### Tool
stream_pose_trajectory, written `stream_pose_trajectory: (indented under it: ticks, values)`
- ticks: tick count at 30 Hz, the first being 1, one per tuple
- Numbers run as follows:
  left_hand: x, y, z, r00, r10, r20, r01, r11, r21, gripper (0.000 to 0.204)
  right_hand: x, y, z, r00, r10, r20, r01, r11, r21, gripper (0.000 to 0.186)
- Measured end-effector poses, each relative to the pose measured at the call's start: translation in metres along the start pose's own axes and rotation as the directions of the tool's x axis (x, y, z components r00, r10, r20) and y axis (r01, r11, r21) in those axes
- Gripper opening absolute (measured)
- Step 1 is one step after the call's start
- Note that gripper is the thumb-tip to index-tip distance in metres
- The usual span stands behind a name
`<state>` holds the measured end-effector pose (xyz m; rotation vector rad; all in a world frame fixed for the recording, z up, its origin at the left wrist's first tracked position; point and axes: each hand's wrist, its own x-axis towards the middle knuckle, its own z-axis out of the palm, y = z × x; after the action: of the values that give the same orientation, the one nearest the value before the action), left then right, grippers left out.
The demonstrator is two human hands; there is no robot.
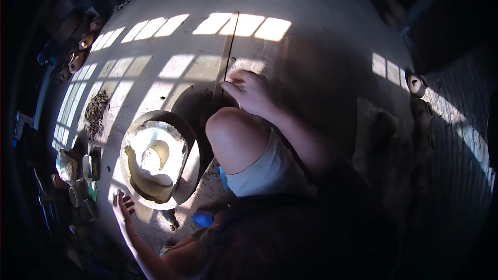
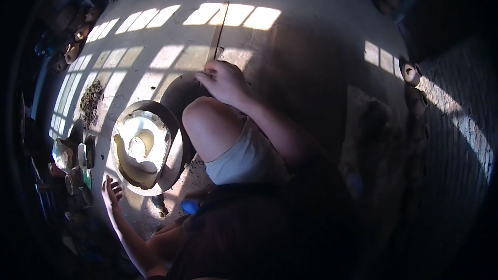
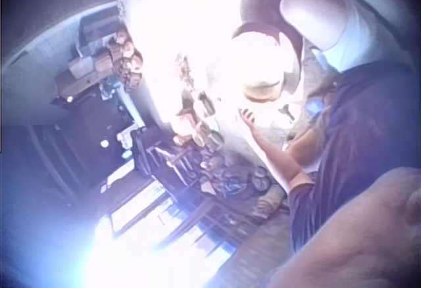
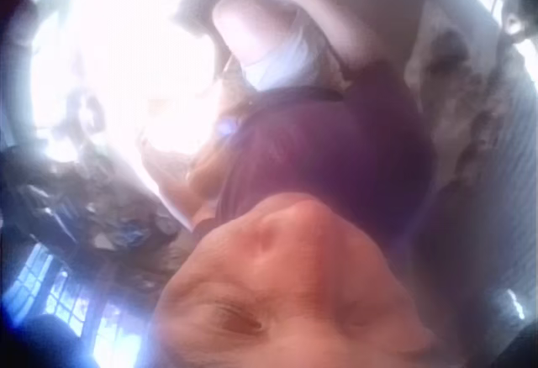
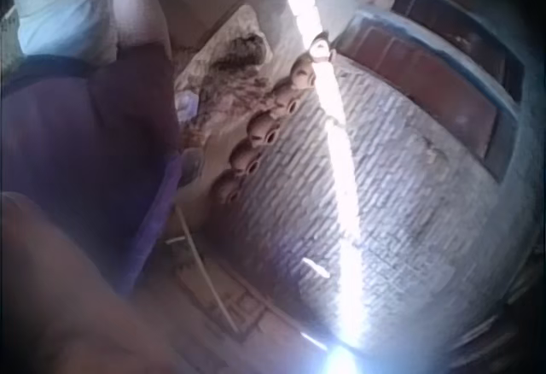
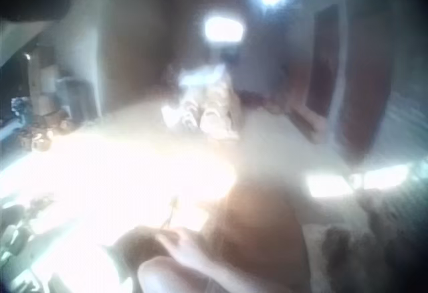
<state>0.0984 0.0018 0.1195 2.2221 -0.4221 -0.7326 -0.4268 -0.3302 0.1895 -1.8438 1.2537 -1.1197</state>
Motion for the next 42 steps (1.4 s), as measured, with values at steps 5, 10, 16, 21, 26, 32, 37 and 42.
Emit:
stream_pose_trajectory:
  ticks: [5,10,16,21,26,32,37,42]
  values:
    - [-0.023,-0.013,-0.05,1.0,0.024,0.006,-0.024,0.993,0.114,0.061,-0.115,0.204,-0.018,0.889,0.424,0.173,-0.305,0.831,-0.465,0.038]
    - [-0.037,-0.026,-0.04,0.989,-0.097,0.113,0.086,0.991,0.102,0.064,-0.198,0.272,-0.009,0.655,0.701,0.282,-0.58,0.705,-0.408,0.045]
    - [-0.022,-0.029,0.007,0.96,-0.143,0.241,0.093,0.974,0.205,0.063,-0.182,0.286,-0.022,0.651,0.73,0.209,-0.624,0.671,-0.401,0.045]
    - [-0.003,-0.038,-0.009,0.912,0.011,0.411,-0.093,0.98,0.179,0.05,-0.174,0.332,-0.065,0.79,0.595,0.146,-0.371,0.654,-0.659,0.042]
    - [0.005,-0.018,-0.034,0.965,-0.071,0.252,0.033,0.988,0.152,0.032,-0.173,0.342,-0.131,0.678,0.734,0.037,-0.652,0.624,-0.431,0.047]
    - [-0.009,-0.167,-0.086,0.955,-0.294,0.052,0.278,0.939,0.204,0.044,-0.156,0.334,-0.13,0.726,0.687,0.04,-0.516,0.583,-0.628,0.046]
    - [-0.018,-0.226,0.024,0.835,-0.333,0.437,0.138,0.897,0.42,0.045,-0.126,0.274,-0.198,0.83,0.548,-0.102,-0.416,0.488,-0.768,0.046]
    - [0.012,-0.216,0.006,0.944,0.0,0.329,-0.054,0.987,0.155,0.049,-0.052,0.14,-0.195,0.971,0.212,-0.108,-0.221,0.631,-0.743,0.046]
